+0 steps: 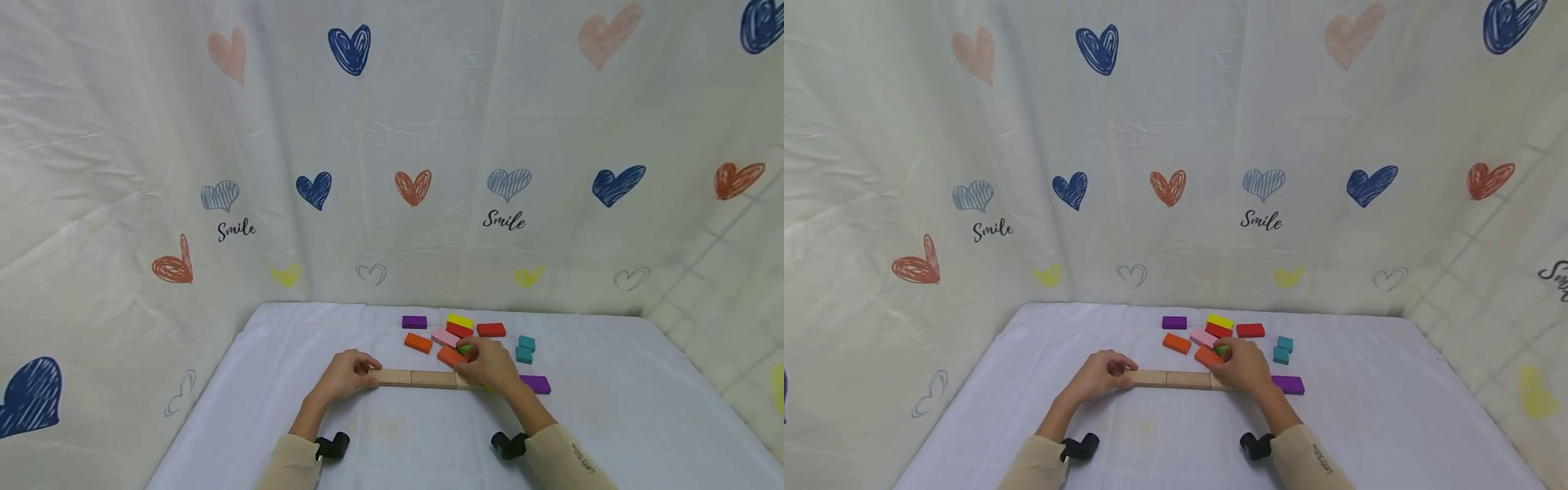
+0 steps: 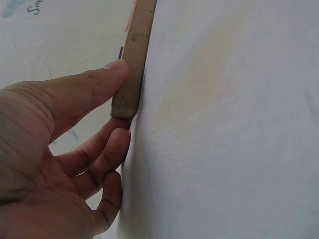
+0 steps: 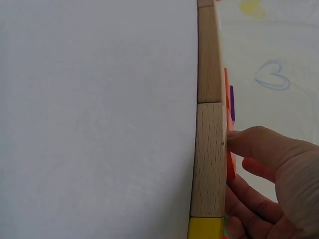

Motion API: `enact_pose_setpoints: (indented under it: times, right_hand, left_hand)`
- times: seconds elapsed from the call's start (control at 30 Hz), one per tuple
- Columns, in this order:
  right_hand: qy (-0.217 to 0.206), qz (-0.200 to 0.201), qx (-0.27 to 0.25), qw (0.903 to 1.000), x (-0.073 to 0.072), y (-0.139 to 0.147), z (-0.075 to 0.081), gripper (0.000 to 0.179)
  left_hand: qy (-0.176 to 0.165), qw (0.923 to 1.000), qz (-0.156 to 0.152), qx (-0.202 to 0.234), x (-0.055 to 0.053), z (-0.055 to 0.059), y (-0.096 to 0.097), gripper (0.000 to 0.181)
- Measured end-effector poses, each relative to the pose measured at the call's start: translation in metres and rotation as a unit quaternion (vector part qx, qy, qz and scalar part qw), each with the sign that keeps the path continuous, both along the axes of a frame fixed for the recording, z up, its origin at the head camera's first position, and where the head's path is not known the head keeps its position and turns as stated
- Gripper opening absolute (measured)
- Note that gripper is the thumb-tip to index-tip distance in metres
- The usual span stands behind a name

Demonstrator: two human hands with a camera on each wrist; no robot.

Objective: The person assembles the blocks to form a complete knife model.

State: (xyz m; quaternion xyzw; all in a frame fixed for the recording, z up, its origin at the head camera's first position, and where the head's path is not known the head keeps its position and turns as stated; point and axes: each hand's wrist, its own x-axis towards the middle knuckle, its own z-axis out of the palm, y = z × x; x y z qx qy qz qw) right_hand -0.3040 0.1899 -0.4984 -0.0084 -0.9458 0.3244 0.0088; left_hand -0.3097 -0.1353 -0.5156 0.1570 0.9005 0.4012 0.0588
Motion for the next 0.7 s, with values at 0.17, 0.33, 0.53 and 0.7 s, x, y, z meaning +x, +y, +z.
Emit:
enact_pose_setpoints:
  times: [0.17,0.33,0.53,0.7]
  right_hand:
    - [0.018,0.014,-0.003,0.9997,-0.001,0.001,0.000,0.049]
    - [0.030,0.021,-0.009,0.9993,-0.002,0.007,0.001,0.050]
    - [0.045,0.051,-0.018,0.9975,0.002,0.018,0.008,0.048]
    - [0.055,0.089,-0.009,0.9944,0.010,0.027,0.013,0.042]
  left_hand:
    - [-0.004,1.0000,0.001,0.001,-0.001,-0.001,0.000,0.021]
    - [-0.006,1.0000,0.001,0.003,-0.001,0.000,0.000,0.021]
    - [-0.004,1.0000,0.000,0.003,-0.001,-0.001,0.000,0.020]
    - [-0.003,1.0000,0.000,0.001,-0.001,0.000,0.000,0.021]
